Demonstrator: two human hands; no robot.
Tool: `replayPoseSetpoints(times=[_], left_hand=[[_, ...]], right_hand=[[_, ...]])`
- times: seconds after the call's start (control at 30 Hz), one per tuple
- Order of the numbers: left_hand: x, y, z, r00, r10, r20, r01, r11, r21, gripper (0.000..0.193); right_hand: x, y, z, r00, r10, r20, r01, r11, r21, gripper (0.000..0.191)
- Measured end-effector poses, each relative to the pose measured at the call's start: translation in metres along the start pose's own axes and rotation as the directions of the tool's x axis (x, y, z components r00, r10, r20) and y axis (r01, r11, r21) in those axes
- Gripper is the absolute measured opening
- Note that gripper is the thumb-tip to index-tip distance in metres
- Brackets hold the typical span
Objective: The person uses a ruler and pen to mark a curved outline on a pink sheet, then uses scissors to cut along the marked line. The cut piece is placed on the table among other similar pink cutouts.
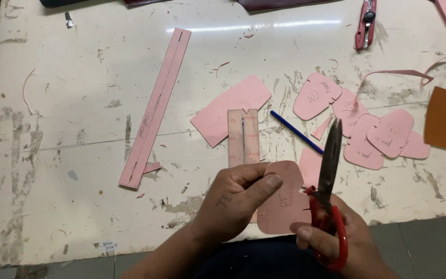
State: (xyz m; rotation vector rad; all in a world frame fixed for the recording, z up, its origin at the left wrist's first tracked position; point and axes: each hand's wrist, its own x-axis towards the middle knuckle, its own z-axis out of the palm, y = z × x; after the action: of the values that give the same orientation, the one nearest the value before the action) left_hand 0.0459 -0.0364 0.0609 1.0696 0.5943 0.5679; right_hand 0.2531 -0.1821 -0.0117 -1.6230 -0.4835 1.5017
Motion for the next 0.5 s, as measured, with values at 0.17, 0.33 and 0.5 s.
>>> replayPoseSetpoints(times=[0.17, 0.33, 0.5], left_hand=[[-0.006, 0.000, 0.003, 0.969, -0.064, 0.240, 0.113, 0.974, -0.196, 0.068], [-0.020, 0.006, 0.007, 0.982, 0.002, 0.189, 0.020, 0.993, -0.118, 0.065], [-0.021, 0.003, 0.008, 0.865, 0.497, 0.071, -0.435, 0.671, 0.600, 0.058]], right_hand=[[0.007, 0.002, 0.007, 0.991, -0.038, 0.129, 0.011, 0.978, 0.209, 0.072], [0.008, 0.002, 0.009, 0.977, -0.142, 0.161, 0.111, 0.976, 0.186, 0.076], [-0.002, -0.007, 0.008, 0.920, -0.329, 0.214, 0.332, 0.943, 0.023, 0.075]])
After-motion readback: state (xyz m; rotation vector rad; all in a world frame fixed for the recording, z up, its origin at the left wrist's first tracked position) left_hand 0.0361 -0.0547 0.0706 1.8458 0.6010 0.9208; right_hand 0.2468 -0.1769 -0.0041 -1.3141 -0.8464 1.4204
